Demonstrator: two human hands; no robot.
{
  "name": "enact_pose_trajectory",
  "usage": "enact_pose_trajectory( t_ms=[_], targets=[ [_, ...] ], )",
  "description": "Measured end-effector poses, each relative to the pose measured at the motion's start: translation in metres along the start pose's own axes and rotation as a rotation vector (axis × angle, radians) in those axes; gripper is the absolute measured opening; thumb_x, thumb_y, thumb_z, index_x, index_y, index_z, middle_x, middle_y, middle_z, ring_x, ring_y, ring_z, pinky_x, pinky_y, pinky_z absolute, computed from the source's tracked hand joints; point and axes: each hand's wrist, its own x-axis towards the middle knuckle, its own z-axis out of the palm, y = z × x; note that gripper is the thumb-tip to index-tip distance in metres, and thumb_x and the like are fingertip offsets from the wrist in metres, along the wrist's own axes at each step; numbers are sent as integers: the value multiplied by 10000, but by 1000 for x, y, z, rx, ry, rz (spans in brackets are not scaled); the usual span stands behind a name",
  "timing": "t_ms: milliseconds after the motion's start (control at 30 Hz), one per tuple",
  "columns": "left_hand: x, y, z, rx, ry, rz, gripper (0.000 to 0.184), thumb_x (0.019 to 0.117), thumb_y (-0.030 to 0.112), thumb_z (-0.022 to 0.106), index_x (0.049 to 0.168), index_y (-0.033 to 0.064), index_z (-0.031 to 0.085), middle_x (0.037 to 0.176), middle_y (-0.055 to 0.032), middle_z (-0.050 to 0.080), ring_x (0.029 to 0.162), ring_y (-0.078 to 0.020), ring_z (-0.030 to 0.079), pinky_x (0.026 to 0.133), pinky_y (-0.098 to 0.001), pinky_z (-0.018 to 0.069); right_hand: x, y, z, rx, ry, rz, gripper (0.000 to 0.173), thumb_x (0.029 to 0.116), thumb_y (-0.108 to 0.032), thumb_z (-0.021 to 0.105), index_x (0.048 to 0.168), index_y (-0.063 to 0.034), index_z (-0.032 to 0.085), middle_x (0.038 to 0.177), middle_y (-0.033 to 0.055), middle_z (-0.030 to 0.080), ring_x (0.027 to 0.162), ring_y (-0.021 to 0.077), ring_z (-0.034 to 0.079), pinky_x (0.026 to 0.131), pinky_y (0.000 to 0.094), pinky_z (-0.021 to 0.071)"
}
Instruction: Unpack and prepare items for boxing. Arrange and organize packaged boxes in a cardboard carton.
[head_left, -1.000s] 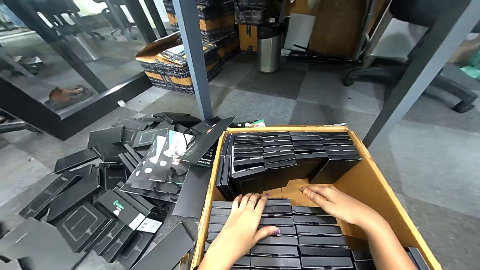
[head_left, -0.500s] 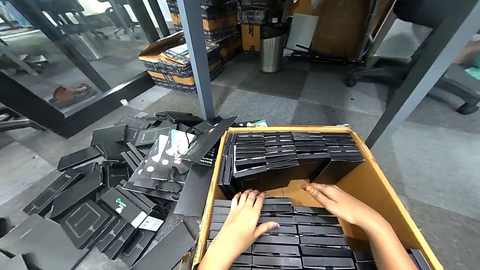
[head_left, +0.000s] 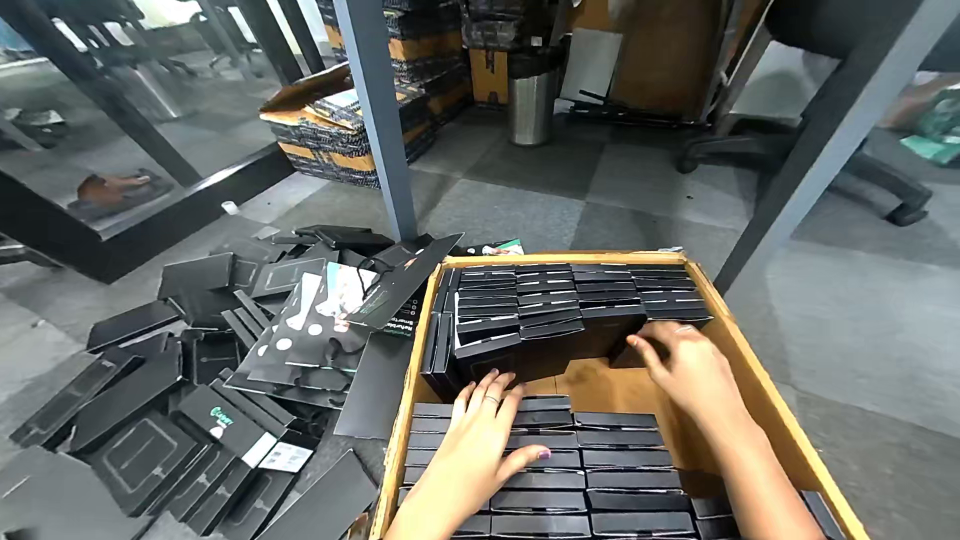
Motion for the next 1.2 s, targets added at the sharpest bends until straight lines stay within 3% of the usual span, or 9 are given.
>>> enact_pose_trajectory(
  t_ms=[67,167,300,400,533,667,833,1000,1200],
  targets=[
    [0,0,0,7,12,11,765,957,658,486,1361,24,623,1444,-184,579,1395,-396,498,1115,-633,383,7,19,1,-26,98,13,278,948,-82,698,1180,70,684,1279,277,651,1194,497,615,956,683,478],
    [0,0,0,8,21,19,763,963,661,469,1362,30,623,1451,-171,577,1401,-386,493,1118,-626,383,12,40,5,-56,34,91,760,778,38,821,1463,47,492,1557,276,424,1434,510,395,1096,694,367],
    [0,0,1,3,0,33,756,965,656,470,1370,35,618,1459,-166,573,1414,-387,479,1121,-632,374,11,48,9,-66,-136,173,1045,696,50,883,1584,-16,336,1640,238,310,1515,497,248,1159,731,227],
    [0,1,-1,-10,-30,24,752,965,645,485,1390,36,603,1484,-159,555,1433,-383,458,1139,-638,345,10,45,8,-64,-169,205,1051,705,64,874,1593,-26,319,1619,232,354,1507,486,277,1173,734,184],
    [-1,1,-2,-13,-49,17,765,968,649,477,1408,32,585,1492,-155,549,1443,-382,445,1143,-642,334,11,42,6,-133,-151,234,1061,691,55,892,1594,-86,354,1513,302,440,1374,568,402,1092,739,298],
    [-1,2,-4,-20,-101,-5,801,965,665,466,1439,25,554,1510,-154,533,1456,-386,426,1150,-655,310,10,41,6,-168,-134,262,906,690,63,882,1501,-122,523,1376,373,484,1239,631,452,960,787,346],
    [-1,4,-6,-53,-139,-25,797,969,648,484,1458,20,533,1517,-158,525,1462,-380,418,1163,-657,285,9,41,6,-137,-122,245,735,606,104,888,1290,-17,647,1513,335,409,1411,608,306,1046,809,264],
    [-1,3,-6,-54,-148,-9,801,969,643,486,1463,14,527,1507,-157,536,1454,-385,429,1154,-662,295,9,40,-2,-158,-357,249,803,699,50,876,1427,-72,561,1345,241,620,1293,471,544,1098,724,287],
    [1,6,-13,-114,-274,-43,809,978,621,513,1502,8,469,1508,-183,522,1448,-364,439,1194,-649,218,-6,24,-38,-326,-723,277,646,799,-61,841,1405,-138,630,1465,172,549,1359,409,497,1075,638,393]
  ],
)
